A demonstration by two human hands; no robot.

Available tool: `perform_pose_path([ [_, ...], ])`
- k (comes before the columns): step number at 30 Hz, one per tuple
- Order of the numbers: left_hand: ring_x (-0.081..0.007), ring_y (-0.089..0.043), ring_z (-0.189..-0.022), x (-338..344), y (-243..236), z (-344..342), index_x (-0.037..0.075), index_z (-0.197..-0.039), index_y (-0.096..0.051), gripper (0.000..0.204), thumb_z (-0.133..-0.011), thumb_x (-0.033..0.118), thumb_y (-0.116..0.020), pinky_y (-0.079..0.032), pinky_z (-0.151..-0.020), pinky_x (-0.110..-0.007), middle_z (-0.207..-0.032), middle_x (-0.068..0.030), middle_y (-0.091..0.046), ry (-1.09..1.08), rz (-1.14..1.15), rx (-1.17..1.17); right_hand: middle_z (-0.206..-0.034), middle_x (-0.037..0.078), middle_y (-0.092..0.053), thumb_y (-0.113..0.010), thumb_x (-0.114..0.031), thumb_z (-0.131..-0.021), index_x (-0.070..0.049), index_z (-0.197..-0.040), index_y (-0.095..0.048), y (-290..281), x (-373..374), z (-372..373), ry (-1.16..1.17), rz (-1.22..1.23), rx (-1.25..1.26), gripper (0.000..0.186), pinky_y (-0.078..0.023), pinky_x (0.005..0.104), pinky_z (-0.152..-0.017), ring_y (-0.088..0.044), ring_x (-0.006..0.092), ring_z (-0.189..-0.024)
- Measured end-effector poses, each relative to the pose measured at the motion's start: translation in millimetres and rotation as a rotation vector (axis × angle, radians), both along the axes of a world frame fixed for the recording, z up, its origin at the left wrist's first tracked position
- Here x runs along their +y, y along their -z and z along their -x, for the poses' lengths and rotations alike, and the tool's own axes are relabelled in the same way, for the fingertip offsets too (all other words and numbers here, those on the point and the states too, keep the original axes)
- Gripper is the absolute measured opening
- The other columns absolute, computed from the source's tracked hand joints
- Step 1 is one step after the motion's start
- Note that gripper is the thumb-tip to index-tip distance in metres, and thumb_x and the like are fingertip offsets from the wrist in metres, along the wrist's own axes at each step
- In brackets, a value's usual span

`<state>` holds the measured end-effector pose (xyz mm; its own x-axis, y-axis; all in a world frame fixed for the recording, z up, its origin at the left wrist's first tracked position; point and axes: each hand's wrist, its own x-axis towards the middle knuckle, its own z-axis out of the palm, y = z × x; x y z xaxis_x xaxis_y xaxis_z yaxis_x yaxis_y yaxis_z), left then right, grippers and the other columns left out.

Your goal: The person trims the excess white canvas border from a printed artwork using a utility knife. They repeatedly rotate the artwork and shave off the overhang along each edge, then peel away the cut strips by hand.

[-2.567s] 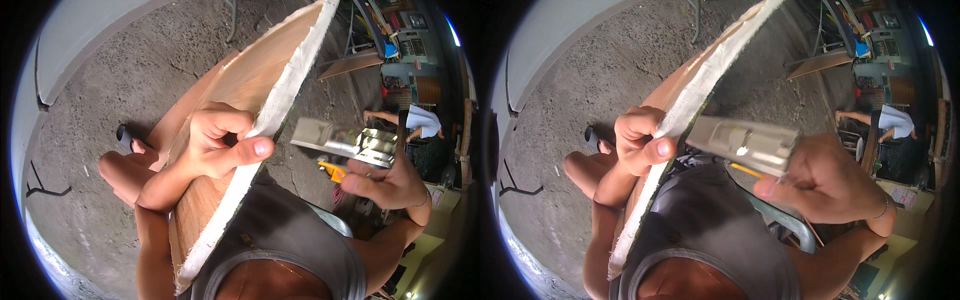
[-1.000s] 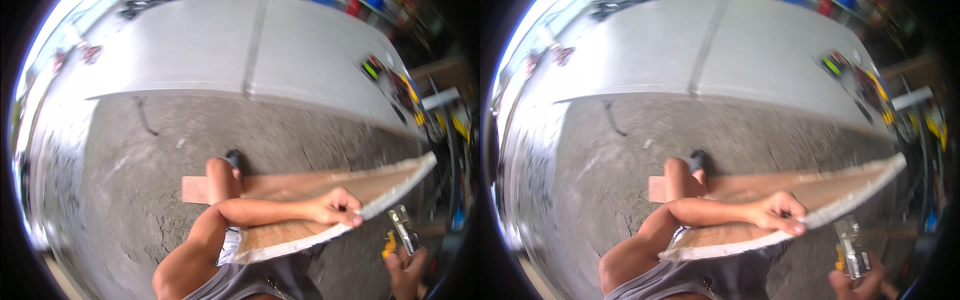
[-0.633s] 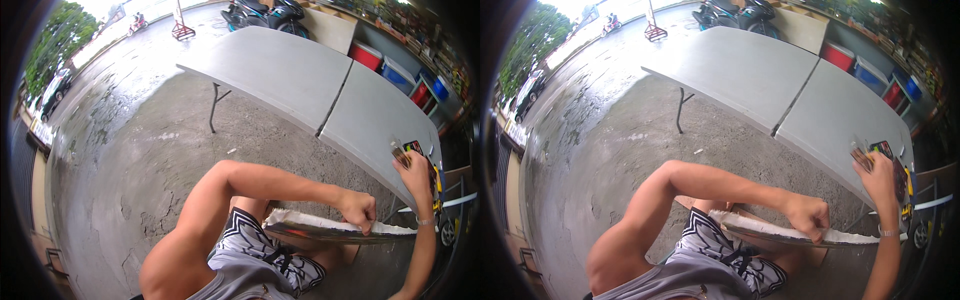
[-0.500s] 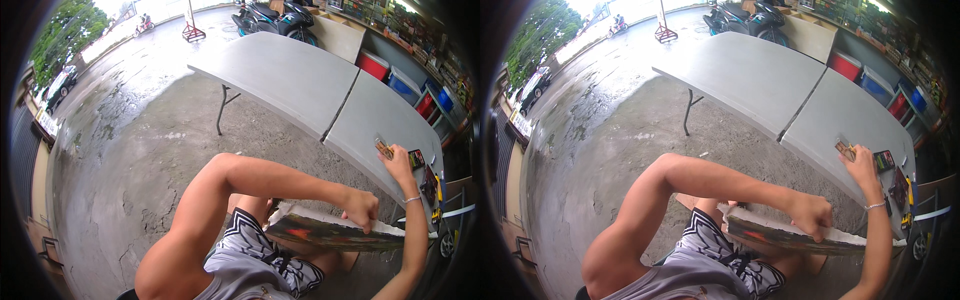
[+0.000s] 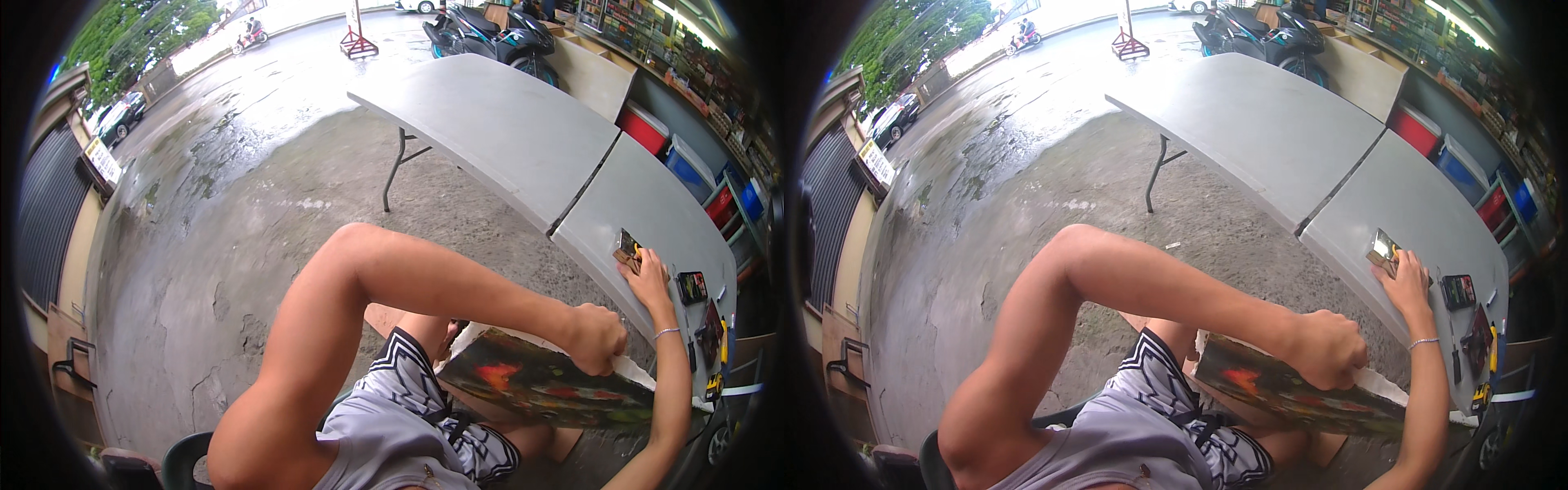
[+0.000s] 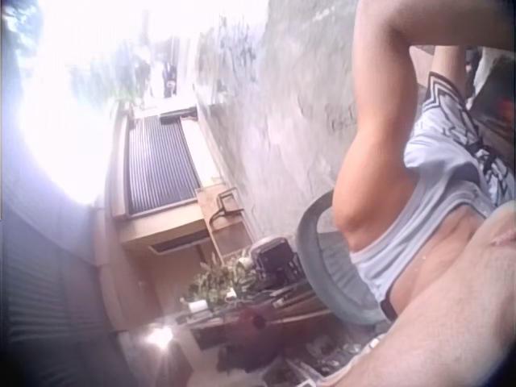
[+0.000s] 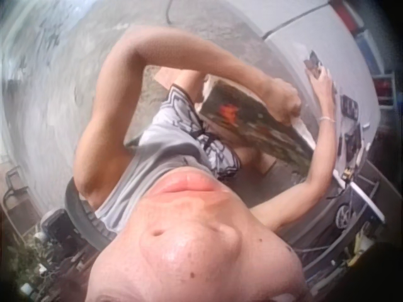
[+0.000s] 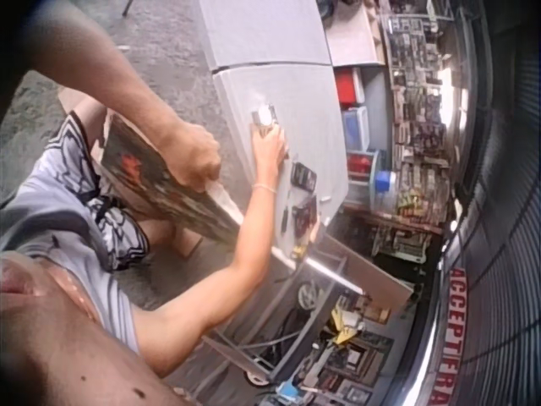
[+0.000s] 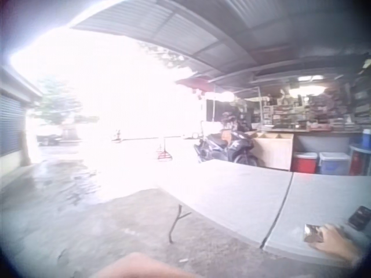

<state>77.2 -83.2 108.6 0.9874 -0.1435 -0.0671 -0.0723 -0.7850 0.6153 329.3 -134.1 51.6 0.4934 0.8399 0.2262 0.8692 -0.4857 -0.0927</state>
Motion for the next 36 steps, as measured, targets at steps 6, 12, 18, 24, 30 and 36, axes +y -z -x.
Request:
perform_pose_path([
  [6,-0.0336,-0.066,-0.096,0,-9,11,0.011,-0.102,-0.072,0.034,-0.072,0.026,-0.065,-0.052,-0.084,-0.042,-0.096,-0.0175,-0.069,-0.023,-0.086,-0.002,-0.108,0.015,-0.058,-0.072,-0.035,-0.076,-0.002,-0.116,-0.056,-4,1,2,-0.013,-0.008,0.072,0.054,-0.041,0.0459,-0.091,-0.056,0.0336,-0.107],
  [12,-0.0367,-0.067,-0.07,-7,2,23,0.002,-0.077,-0.068,0.02,-0.074,0.021,-0.062,-0.053,-0.063,-0.045,-0.07,-0.0167,-0.066,0.018,-0.161,-0.278,-0.114,0.018,-0.057,-0.072,-0.028,-0.076,0.0,-0.125,-0.052,0,-3,-2,-0.063,-0.046,0.138,0.06,-0.044,0.0428,-0.093,-0.055,0.0348,-0.11],
  [18,-0.0335,-0.067,-0.067,-7,4,56,0.0,-0.08,-0.064,0.028,-0.078,0.028,-0.062,-0.052,-0.057,-0.042,-0.072,-0.0145,-0.066,-0.026,-0.323,-0.283,-0.114,0.019,-0.057,-0.072,-0.021,-0.076,0.003,-0.122,-0.054,-18,-18,11,-0.124,-0.135,0.069,0.055,-0.044,0.0413,-0.095,-0.055,0.036,-0.109],
  [24,-0.0313,-0.065,-0.071,5,0,93,0.003,-0.084,-0.062,0.029,-0.081,0.032,-0.061,-0.052,-0.06,-0.042,-0.083,-0.0108,-0.062,-0.156,-0.279,-0.243,-0.109,0.019,-0.057,-0.071,-0.018,-0.076,0.005,-0.112,-0.059,-27,-21,3,-0.155,-0.225,0.067,0.045,-0.044,0.0401,-0.093,-0.057,0.0358,-0.105],
  [30,-0.0324,-0.063,-0.073,33,3,132,0.006,-0.083,-0.062,0.019,-0.081,0.024,-0.065,-0.049,-0.061,-0.043,-0.082,-0.0092,-0.059,-0.214,-0.195,-0.369,-0.104,0.018,-0.057,-0.072,-0.016,-0.075,0.003,-0.111,-0.059,-16,-18,-4,-0.176,-0.128,0.114,0.042,-0.045,0.0399,-0.09,-0.058,0.0335,-0.101],
  [36,-0.0313,-0.062,-0.072,58,10,155,0.005,-0.081,-0.063,0.015,-0.079,0.019,-0.067,-0.048,-0.06,-0.042,-0.076,-0.0092,-0.058,-0.234,-0.009,-0.465,-0.103,0.016,-0.057,-0.074,-0.012,-0.073,-0.001,-0.111,-0.058,-18,-21,-3,-0.131,-0.031,0.177,0.043,-0.048,0.04,-0.087,-0.06,0.0308,-0.097],
])
